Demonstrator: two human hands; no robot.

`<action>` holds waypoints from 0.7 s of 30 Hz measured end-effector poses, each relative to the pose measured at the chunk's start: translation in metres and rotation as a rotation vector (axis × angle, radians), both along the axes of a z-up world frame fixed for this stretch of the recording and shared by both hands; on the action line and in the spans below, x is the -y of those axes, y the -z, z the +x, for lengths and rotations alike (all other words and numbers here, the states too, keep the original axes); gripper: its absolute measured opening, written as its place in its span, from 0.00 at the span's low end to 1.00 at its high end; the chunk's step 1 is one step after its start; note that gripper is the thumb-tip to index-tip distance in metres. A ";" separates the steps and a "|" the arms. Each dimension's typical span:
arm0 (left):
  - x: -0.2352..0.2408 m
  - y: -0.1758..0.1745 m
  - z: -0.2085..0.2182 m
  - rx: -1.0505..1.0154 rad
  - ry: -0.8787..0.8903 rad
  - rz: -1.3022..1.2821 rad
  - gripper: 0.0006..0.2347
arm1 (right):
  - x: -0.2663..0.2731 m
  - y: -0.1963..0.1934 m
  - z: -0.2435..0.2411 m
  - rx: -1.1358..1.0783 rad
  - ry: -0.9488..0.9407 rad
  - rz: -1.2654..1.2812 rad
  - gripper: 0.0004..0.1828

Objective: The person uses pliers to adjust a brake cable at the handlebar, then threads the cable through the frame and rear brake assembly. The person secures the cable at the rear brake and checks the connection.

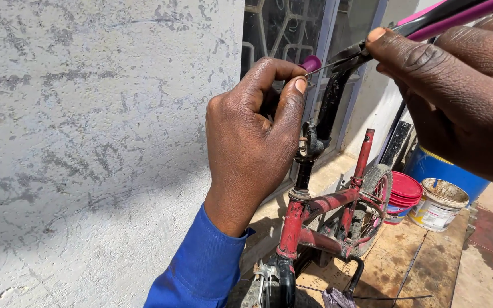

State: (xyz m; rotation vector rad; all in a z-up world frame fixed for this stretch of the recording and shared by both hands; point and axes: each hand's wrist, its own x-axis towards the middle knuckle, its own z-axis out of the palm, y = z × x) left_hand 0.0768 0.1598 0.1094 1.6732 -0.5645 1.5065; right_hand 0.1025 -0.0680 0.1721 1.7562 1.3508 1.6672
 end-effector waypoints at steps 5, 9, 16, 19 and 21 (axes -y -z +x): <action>0.006 0.003 -0.002 0.080 -0.104 0.001 0.03 | -0.002 -0.002 0.000 -0.006 0.006 -0.037 0.14; 0.007 0.007 -0.001 0.161 -0.103 0.007 0.02 | -0.003 0.000 0.003 0.058 0.023 -0.062 0.14; 0.012 0.009 0.012 0.113 0.085 -0.080 0.01 | 0.007 -0.005 0.014 0.100 0.079 -0.092 0.15; 0.013 0.009 0.022 -0.042 0.387 -0.243 0.01 | 0.010 -0.012 0.018 0.134 0.091 -0.113 0.16; 0.011 0.008 0.031 -0.099 0.778 -0.310 0.02 | 0.013 -0.020 0.020 0.175 0.187 -0.195 0.17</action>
